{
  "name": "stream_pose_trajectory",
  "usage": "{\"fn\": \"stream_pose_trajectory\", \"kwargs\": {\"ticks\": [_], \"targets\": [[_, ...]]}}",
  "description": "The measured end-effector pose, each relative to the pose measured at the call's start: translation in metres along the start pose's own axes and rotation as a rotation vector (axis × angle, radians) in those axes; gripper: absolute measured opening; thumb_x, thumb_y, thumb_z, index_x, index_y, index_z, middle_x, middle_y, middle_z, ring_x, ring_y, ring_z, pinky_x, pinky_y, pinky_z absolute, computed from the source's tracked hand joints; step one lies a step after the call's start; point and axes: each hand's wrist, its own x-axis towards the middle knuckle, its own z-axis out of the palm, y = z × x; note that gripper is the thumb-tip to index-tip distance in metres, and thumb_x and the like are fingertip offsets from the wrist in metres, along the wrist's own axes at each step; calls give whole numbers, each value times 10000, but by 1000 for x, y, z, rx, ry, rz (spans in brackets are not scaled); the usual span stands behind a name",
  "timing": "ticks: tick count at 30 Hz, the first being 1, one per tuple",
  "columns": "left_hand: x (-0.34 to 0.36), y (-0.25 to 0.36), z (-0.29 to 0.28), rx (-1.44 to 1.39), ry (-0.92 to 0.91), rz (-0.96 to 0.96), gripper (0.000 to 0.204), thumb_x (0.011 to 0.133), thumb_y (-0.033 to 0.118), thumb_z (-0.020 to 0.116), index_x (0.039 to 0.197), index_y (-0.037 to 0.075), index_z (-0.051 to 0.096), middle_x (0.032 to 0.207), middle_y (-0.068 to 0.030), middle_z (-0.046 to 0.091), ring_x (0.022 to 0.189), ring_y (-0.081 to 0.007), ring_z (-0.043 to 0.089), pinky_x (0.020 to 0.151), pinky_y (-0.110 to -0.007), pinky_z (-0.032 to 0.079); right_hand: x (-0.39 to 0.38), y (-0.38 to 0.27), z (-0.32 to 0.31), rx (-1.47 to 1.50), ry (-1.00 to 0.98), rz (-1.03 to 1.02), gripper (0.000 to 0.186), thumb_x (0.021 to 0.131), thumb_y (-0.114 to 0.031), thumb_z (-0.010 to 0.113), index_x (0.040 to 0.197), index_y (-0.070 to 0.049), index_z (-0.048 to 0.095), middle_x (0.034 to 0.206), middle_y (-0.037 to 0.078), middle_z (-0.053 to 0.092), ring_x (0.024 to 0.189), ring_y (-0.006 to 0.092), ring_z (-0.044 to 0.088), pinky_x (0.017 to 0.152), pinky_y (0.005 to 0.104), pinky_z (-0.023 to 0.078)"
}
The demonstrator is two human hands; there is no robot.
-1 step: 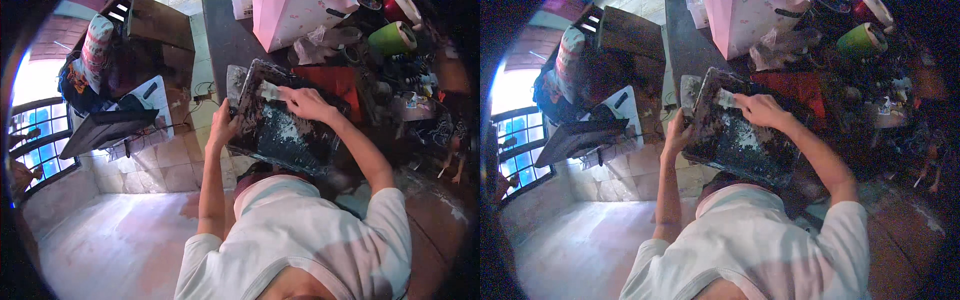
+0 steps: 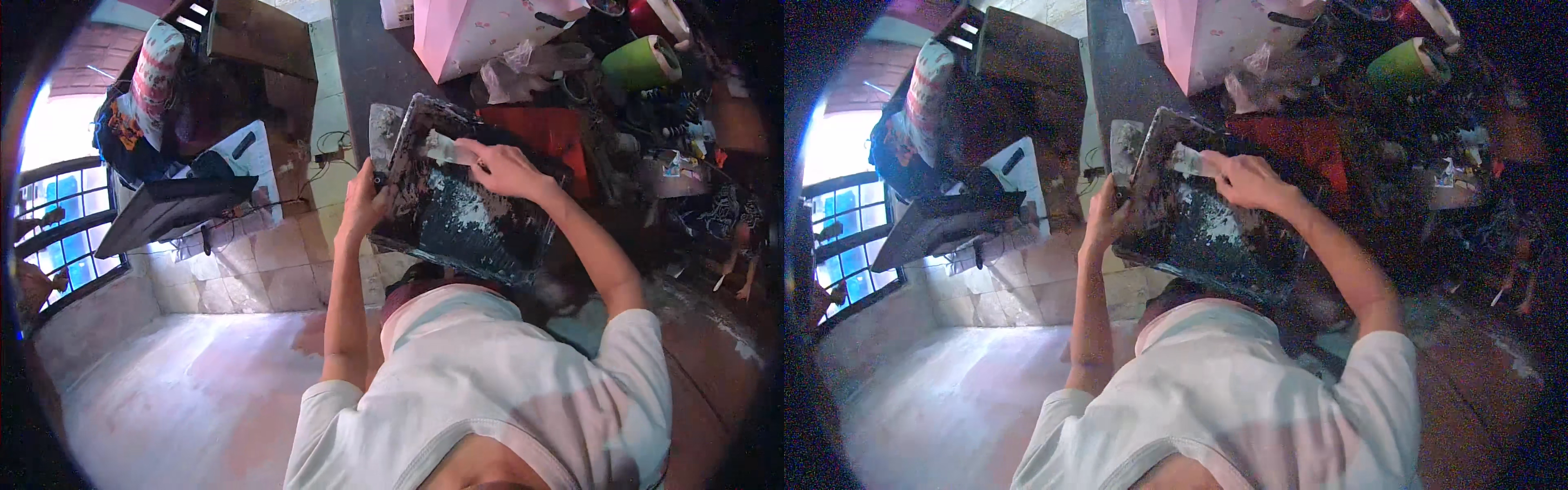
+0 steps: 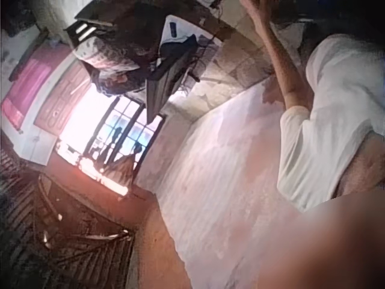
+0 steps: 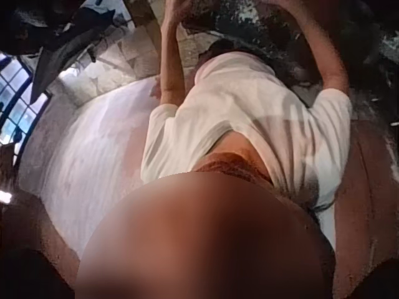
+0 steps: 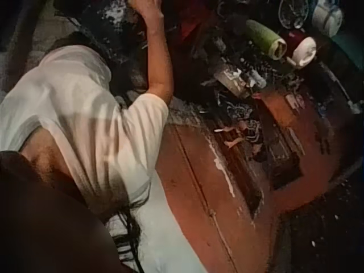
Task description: The person mixes plaster in a tray using a putty knife and then scrapes the excess off the tool.
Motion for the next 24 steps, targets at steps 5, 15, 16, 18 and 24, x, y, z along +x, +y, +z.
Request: {"fn": "stream_pose_trajectory", "kwargs": {"ticks": [5,15,16,18,24], "targets": [[5,16,2,177,-3,-22,447,727,66,618,1139,4,456,814,-191,565,709,-350,508,618,-422,395,-1,19,30,83,58,-4,292,852,-121,499,1129,-66,575,826,223,616,822,373,607,712,449,473],[-4,-18,7,263,34,72,597,705,13,606,1259,-1,383,1083,-225,512,1034,-393,474,861,-426,400,-41,10,38,-255,67,-24,310,827,-117,518,1136,-111,554,745,197,606,710,373,614,619,471,501],[-2,-19,6,253,38,72,597,705,13,606,1259,-1,383,1083,-225,512,1034,-393,474,861,-426,400,-43,11,32,-248,12,48,356,801,-118,534,1157,-123,555,771,199,611,708,367,618,606,460,505],[-1,-21,6,259,-59,55,658,696,10,606,1298,-1,343,1110,-230,501,1072,-388,449,895,-424,386,-47,24,31,-242,34,11,351,810,-123,536,1160,-113,567,760,201,614,699,360,617,606,438,504],[6,-6,1,227,-143,-20,677,673,14,615,1290,-12,338,1080,-226,503,1043,-387,456,877,-422,384,-8,11,-8,334,-77,147,321,898,-201,511,1187,-80,581,680,122,630,598,161,583,587,325,457]]}}
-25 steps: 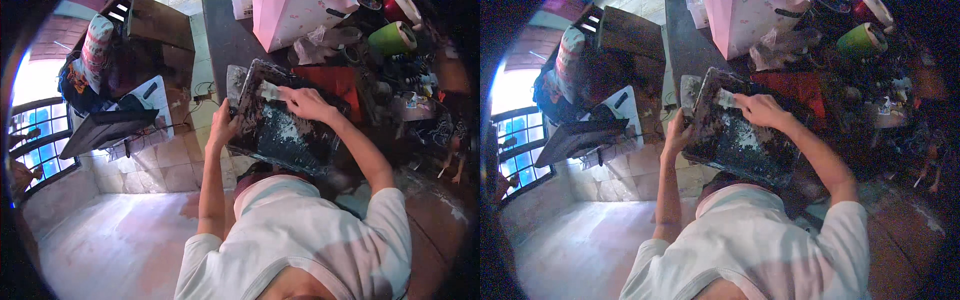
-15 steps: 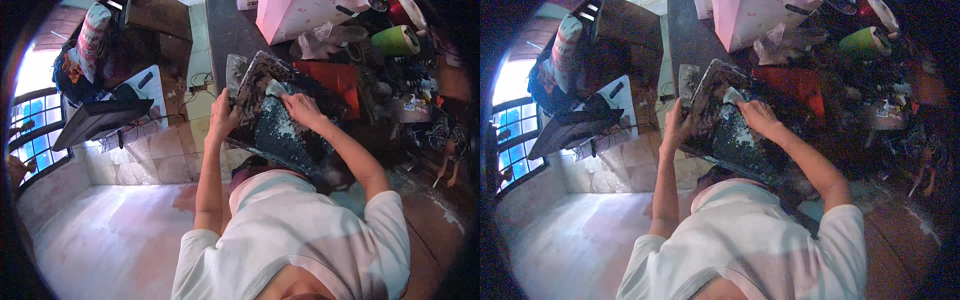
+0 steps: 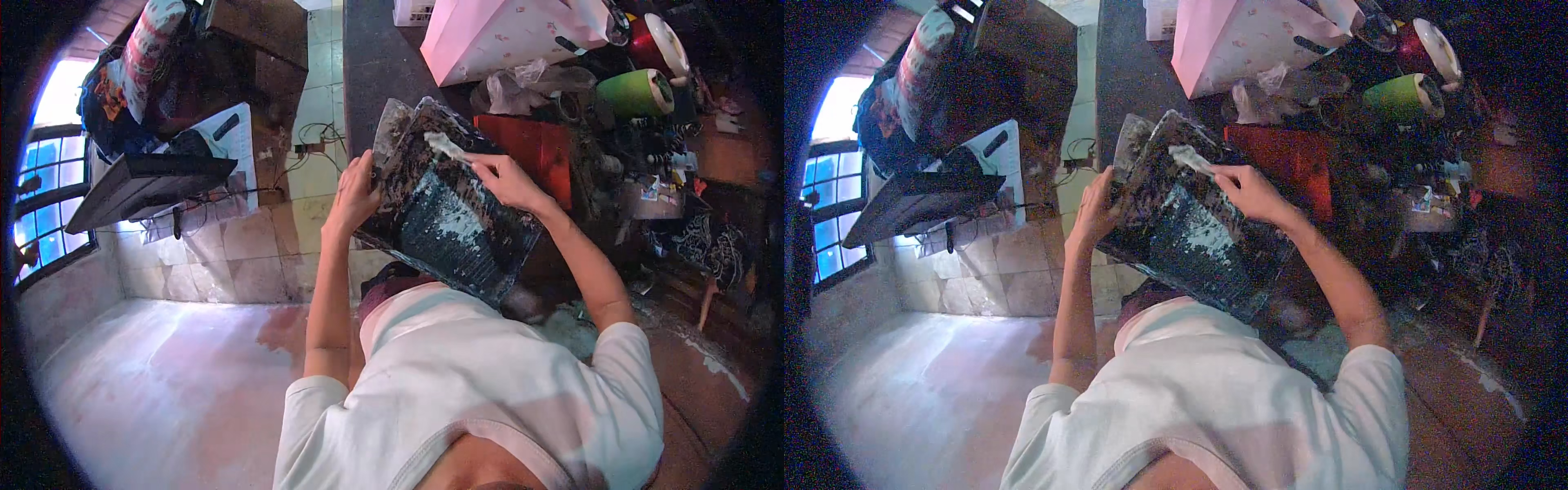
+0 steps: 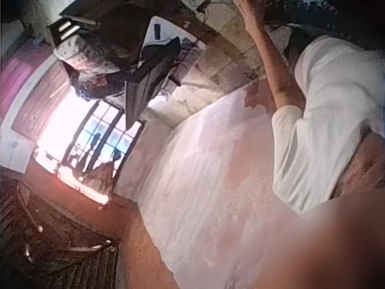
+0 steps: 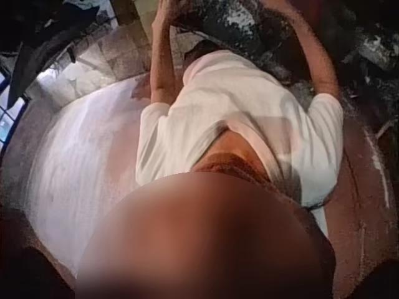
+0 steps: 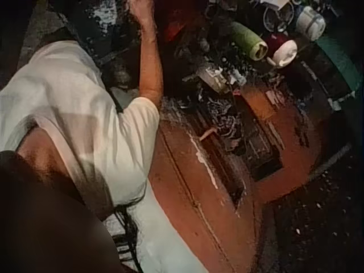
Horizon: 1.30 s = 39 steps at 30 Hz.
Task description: The person mixes plaster in a tray using a putty knife and then scrapes the excess off the tool.
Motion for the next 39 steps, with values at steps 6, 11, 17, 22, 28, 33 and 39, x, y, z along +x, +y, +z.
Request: {"fn": "stream_pose_trajectory", "kwargs": {"ticks": [6,11,17,22,28,33,39], "targets": [[1,4,-4,-19,3,47,686,675,44,629,1294,3,336,1109,-224,481,1031,-396,457,872,-424,384,24,42,35,-94,275,-303,275,907,-200,491,1145,-145,615,719,184,631,652,315,638,594,408,489],[-2,-3,1,-10,71,65,656,692,51,615,1285,-4,338,1125,-233,476,1039,-406,452,884,-431,380,10,44,53,-666,117,-138,458,825,-105,458,1281,-148,463,697,189,600,642,365,616,614,487,498],[-1,-3,-1,-5,59,40,614,712,48,591,1271,-1,341,1088,-242,486,1026,-409,454,870,-436,385,-4,16,40,-726,62,-105,358,818,-101,473,1171,-81,529,714,169,606,653,350,616,590,476,507],[-1,10,-10,-27,-3,-9,576,722,53,589,1244,1,350,1009,-233,494,987,-412,460,834,-442,389,-10,-12,19,-750,-80,-10,356,819,-93,468,1169,-76,530,770,193,620,721,353,629,630,466,513],[-1,10,-10,-41,-116,-159,708,719,49,665,1344,54,332,1274,-211,451,1145,-385,437,959,-420,365,-3,-32,-8,-766,-199,-20,333,836,-138,470,1154,-123,568,826,191,636,800,364,631,682,479,509],[6,8,-9,-31,-169,-130,739,697,44,659,1348,51,309,1248,-213,462,1143,-381,435,961,-415,362,26,-32,-52,-252,-397,16,350,903,-302,488,1206,-137,547,753,117,620,671,250,637,606,385,506],[2,7,-9,-80,63,44,411,738,57,592,1100,4,403,889,-206,492,875,-393,470,749,-453,384,24,5,-44,711,-620,517,282,961,-348,391,1194,-195,434,572,-71,334,352,18,287,318,175,265]]}}
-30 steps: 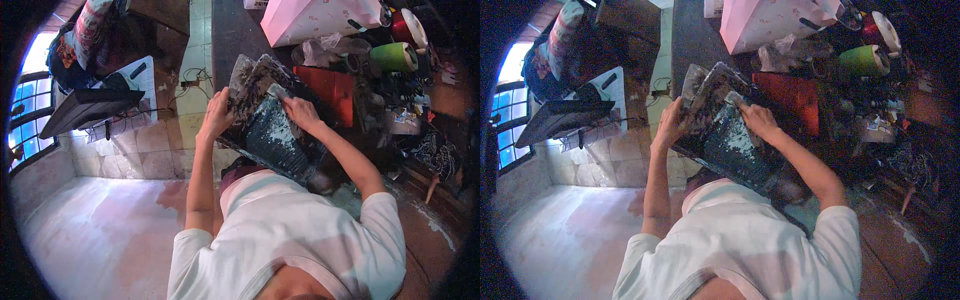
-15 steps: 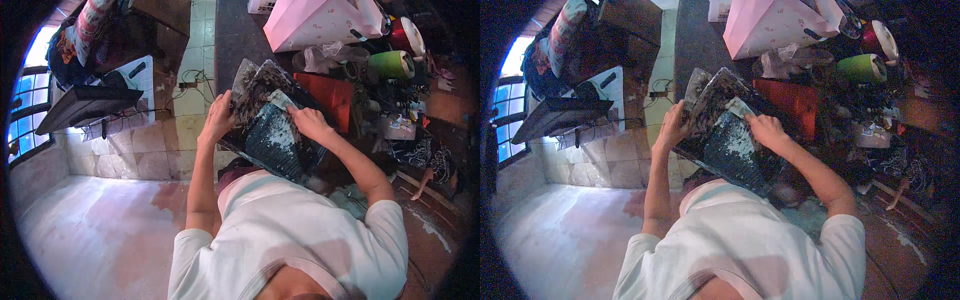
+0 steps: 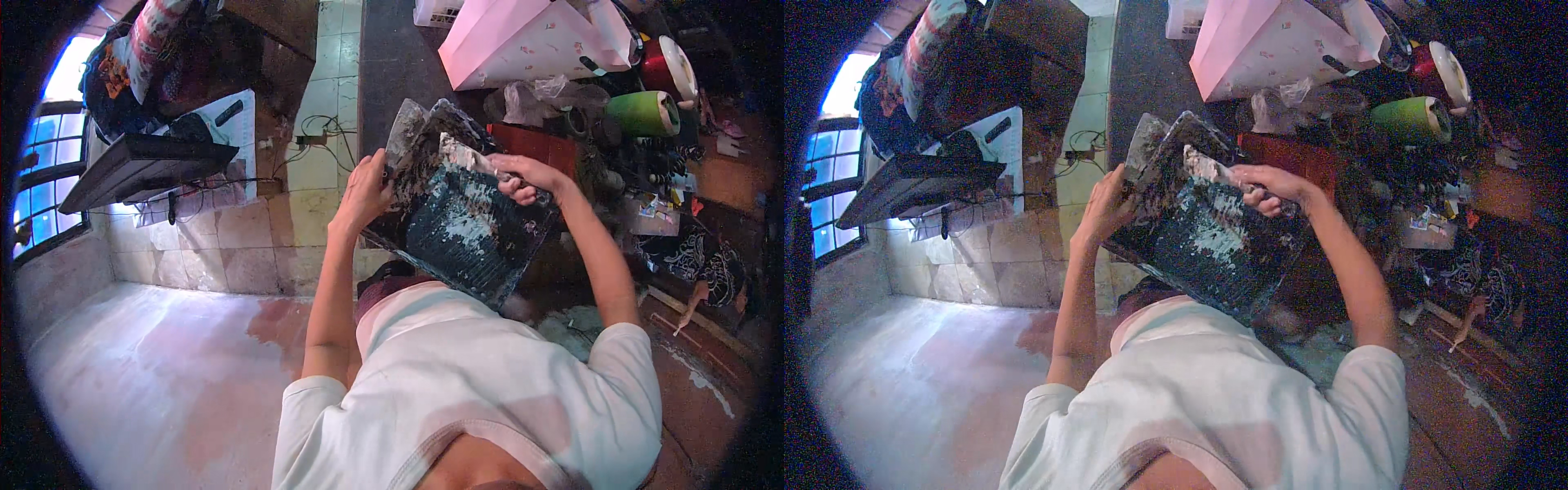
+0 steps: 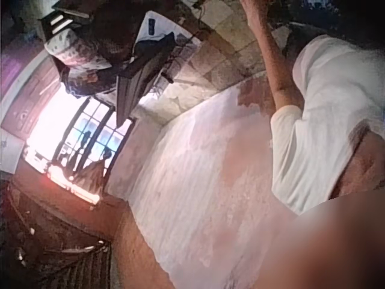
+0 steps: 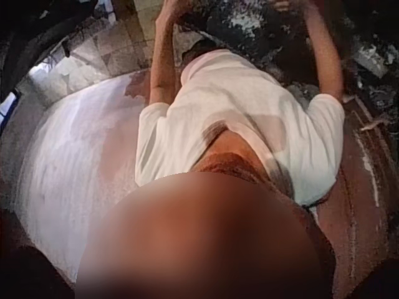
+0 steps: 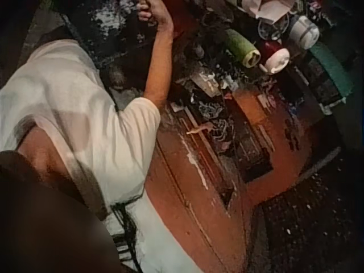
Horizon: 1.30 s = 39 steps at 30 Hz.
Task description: The person mixes plaster in a tray using a putty knife and then scrapes the excess off the tool.
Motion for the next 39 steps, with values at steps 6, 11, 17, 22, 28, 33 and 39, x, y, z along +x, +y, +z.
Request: {"fn": "stream_pose_trajectory", "kwargs": {"ticks": [6,11,17,22,28,33,39], "targets": [[0,49,-25,127,119,-103,278,832,118,567,1057,9,445,922,-269,555,844,-416,502,692,-457,402,12,63,-17,496,-520,-109,233,979,-349,332,1031,-149,440,575,-58,346,342,25,284,316,186,259],[-35,90,-13,-226,-217,-683,206,909,174,464,1036,13,442,705,-276,562,652,-479,531,573,-506,410,-1,52,46,454,75,-301,194,973,-315,357,1000,-135,425,623,-30,388,366,43,328,343,202,299],[-58,102,31,50,-256,-375,165,918,144,438,1044,40,420,704,-242,565,674,-439,561,566,-509,426,24,60,73,558,345,-376,139,964,-286,399,1021,-161,423,638,-25,408,376,42,343,341,192,301],[-54,95,41,64,-101,-167,224,906,106,456,1093,-11,416,853,-259,563,742,-427,563,605,-474,442,40,57,79,251,523,-490,160,964,-240,371,1061,-138,449,652,-14,423,407,53,361,350,205,310],[-56,86,58,-56,-98,-130,223,902,56,446,1099,-47,422,863,-264,554,756,-430,554,643,-465,445,48,49,83,323,467,-501,149,968,-250,380,1060,-155,449,646,-16,418,413,52,356,358,206,312],[-41,90,65,-38,-253,-362,162,931,99,392,1008,-34,441,771,-267,555,746,-428,561,647,-477,440,50,57,88,298,513,-475,142,965,-272,405,1055,-169,442,629,-6,421,404,49,354,354,206,314],[-38,84,75,-41,-252,-316,172,931,119,385,957,-38,449,734,-278,556,709,-441,564,594,-498,434,49,68,91,107,636,-460,161,966,-255,398,1059,-128,433,597,13,446,435,93,425,383,266,362]]}}
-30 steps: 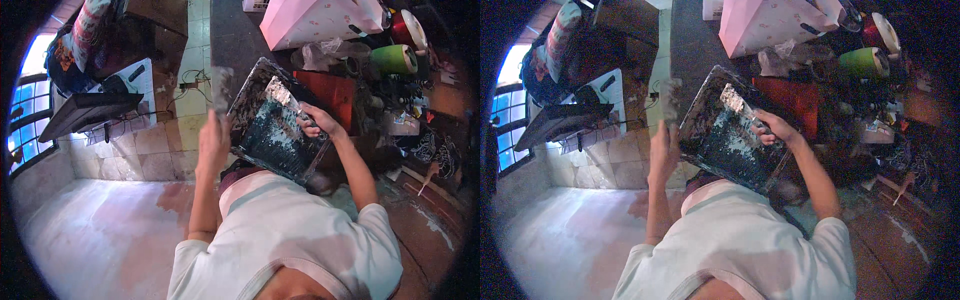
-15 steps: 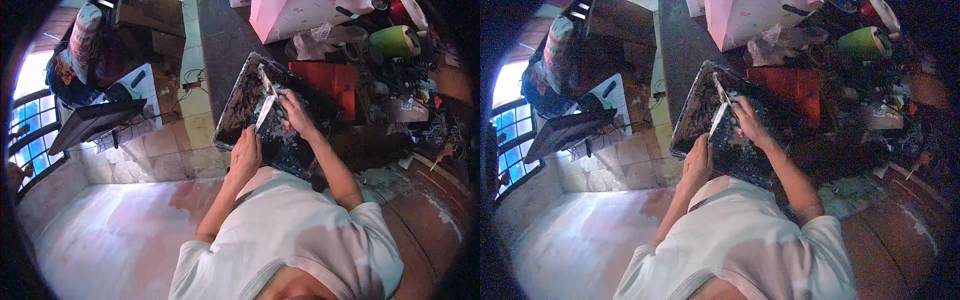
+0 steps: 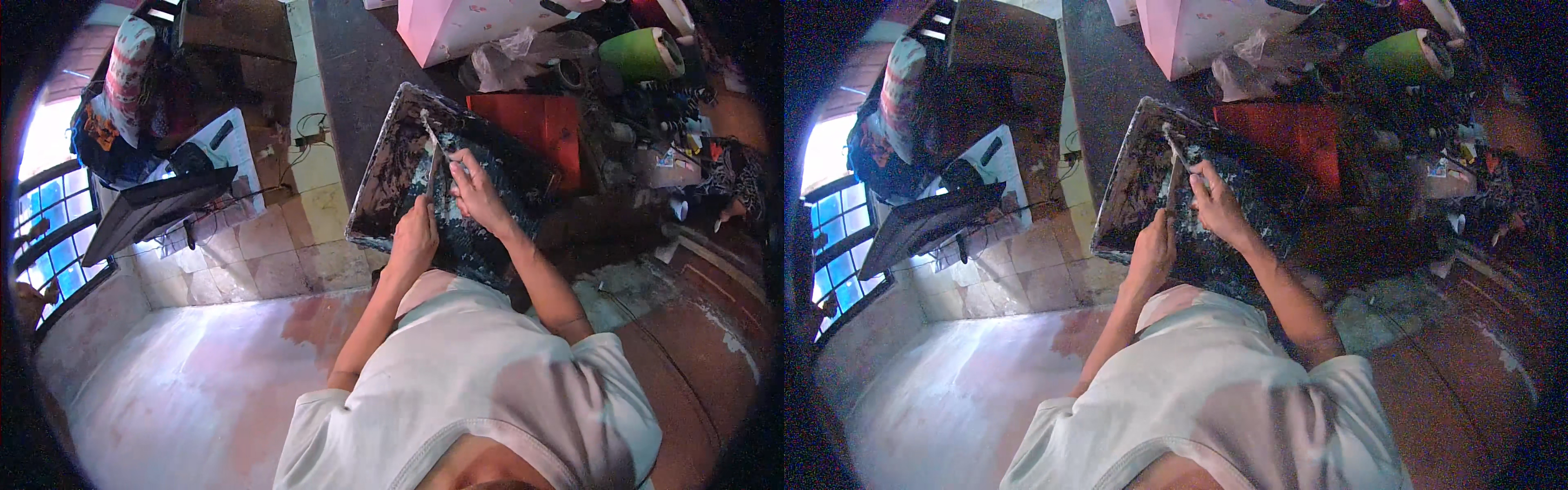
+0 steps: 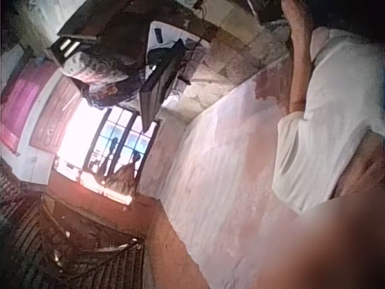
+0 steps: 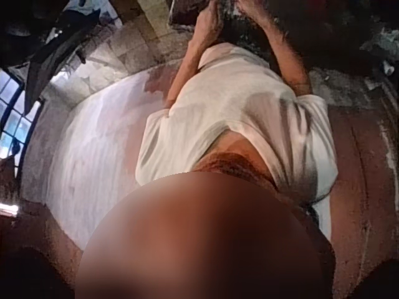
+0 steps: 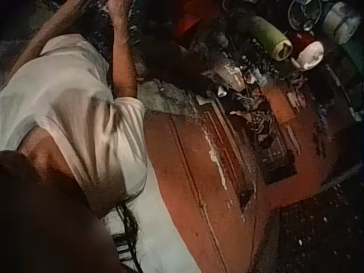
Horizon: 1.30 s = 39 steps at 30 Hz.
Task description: The person mixes plaster in a tray using a putty knife and then scrapes the excess off the tool.
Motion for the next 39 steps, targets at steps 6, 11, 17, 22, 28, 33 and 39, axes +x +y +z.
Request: {"fn": "stream_pose_trajectory", "kwargs": {"ticks": [6,11,17,22,28,33,39], "targets": [[15,-2,0,-26,39,-20,191,930,133,389,914,-44,460,658,-272,554,647,-456,556,557,-511,426,-6,29,10,-168,99,-351,168,965,-235,408,1078,-117,442,588,-36,360,438,61,331,385,242,316],[23,-13,-18,22,35,-62,211,940,159,380,933,-34,465,701,-289,557,702,-462,553,587,-512,419,-37,16,12,-192,32,-217,168,967,-261,410,1065,-130,448,622,-30,369,450,44,328,382,216,304],[24,-6,-30,50,19,-154,245,950,195,376,968,-24,483,807,-294,582,796,-470,556,654,-509,415,-45,-18,-24,331,-187,207,195,966,-301,400,1103,-163,418,618,-39,367,402,32,328,368,186,313],[8,-11,-32,-103,5,-124,253,938,197,395,928,-47,460,787,-315,559,787,-479,542,655,-511,410,-18,-15,-28,513,-195,100,212,964,-301,396,1097,-138,426,622,-11,419,394,64,394,380,210,362],[-14,5,-18,-199,-44,-181,277,951,215,385,921,-53,449,764,-318,545,784,-489,536,641,-486,409,8,2,-7,944,-335,215,262,971,-294,379,992,-49,470,579,-10,418,400,54,417,359,205,374],[3,-8,-7,-88,42,-97,238,940,179,396,917,-50,458,739,-308,558,758,-484,545,619,-502,419,-6,5,11,690,-280,306,263,969,-308,386,943,-65,483,560,-32,410,379,56,401,347,212,364],[15,-16,-9,-94,75,-40,226,939,171,397,905,-43,460,738,-305,563,740,-471,555,598,-513,411,-42,2,5,639,-335,399,272,956,-318,414,927,-61,497,580,-18,436,389,73,413,366,228,377]]}}
